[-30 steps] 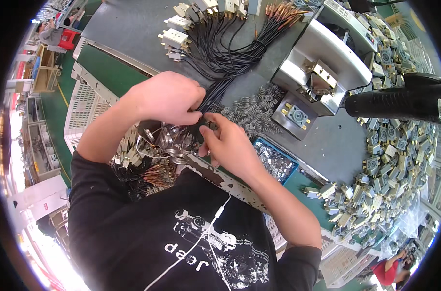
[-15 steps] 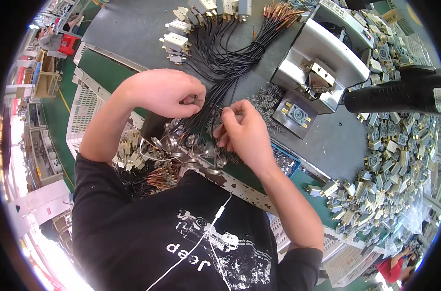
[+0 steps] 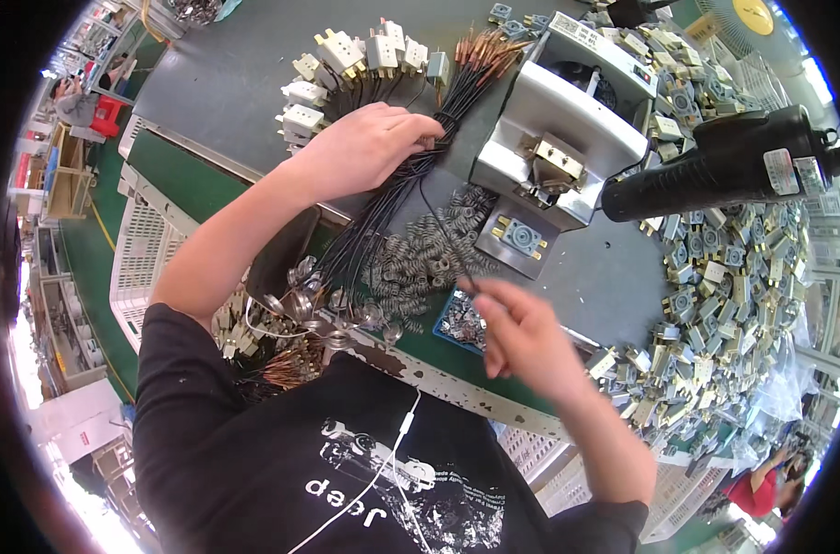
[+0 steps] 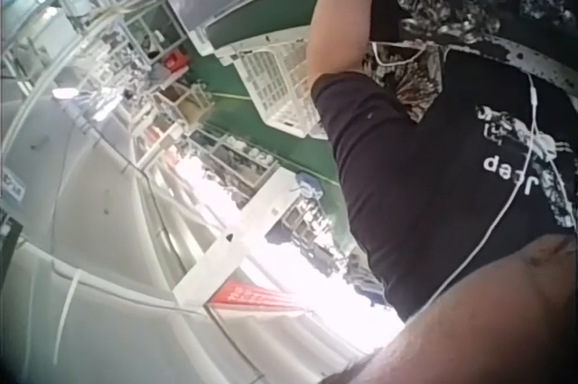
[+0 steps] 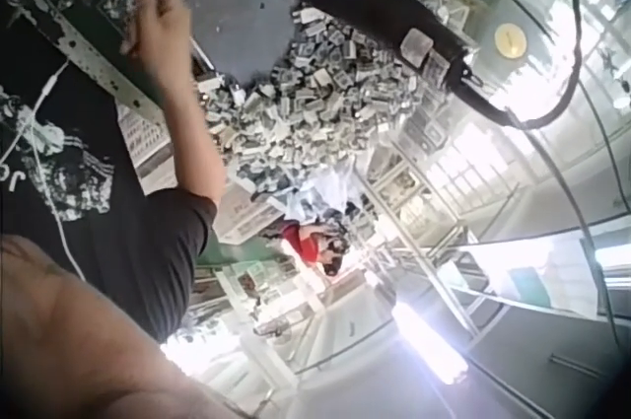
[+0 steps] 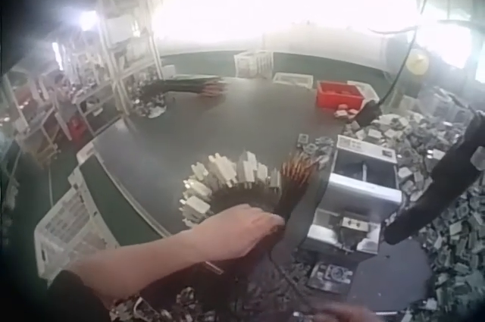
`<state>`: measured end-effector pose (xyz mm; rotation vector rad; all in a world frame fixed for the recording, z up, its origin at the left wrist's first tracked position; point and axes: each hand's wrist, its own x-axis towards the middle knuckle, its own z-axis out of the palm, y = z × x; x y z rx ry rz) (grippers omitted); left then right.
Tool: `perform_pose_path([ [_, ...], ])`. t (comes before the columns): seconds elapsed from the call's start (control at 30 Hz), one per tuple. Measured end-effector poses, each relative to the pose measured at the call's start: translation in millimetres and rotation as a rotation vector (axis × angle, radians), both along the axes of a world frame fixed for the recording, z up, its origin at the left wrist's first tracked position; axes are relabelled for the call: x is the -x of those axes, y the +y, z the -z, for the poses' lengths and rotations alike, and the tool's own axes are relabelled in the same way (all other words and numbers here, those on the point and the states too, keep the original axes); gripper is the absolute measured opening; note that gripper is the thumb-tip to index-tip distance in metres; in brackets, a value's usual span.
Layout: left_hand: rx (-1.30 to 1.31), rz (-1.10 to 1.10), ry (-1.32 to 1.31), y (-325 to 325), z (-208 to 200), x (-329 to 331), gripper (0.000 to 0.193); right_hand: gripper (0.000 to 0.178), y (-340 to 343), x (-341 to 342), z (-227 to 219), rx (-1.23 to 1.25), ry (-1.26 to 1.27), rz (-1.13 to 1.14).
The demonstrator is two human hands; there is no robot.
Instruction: Assembling electronic modules by connecting wire harnesses and securing them with an electric screwdriver.
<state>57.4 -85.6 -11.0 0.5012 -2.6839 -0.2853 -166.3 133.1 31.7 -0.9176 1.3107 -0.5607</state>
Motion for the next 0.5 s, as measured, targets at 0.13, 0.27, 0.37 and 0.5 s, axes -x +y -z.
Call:
perform_pose_path([
  [0.13,-0.063,0.007,0.000,-3.9,-0.1,7.2,0.020,0.029,32.5,4.6,11.2,-0.004,0.083,0.126],
  [0.27,0.036,0.168,0.162,11.8,-20.6,17.6,0.019,0.024,11.5,26.3,-7.1,0.882,1.150,-0.059],
  [0.37,-0.108,0.219,0.131,38.9,-30.0,42.3,0.019,0.033,-2.8,36.3,-16.4,0.248,0.472,-0.320],
  [0.5,-0.090,0.315,0.041,50.6,-20.5,72.6,0.017,0.030,20.8,27.2,8.2,0.482,0.660,-0.097],
])
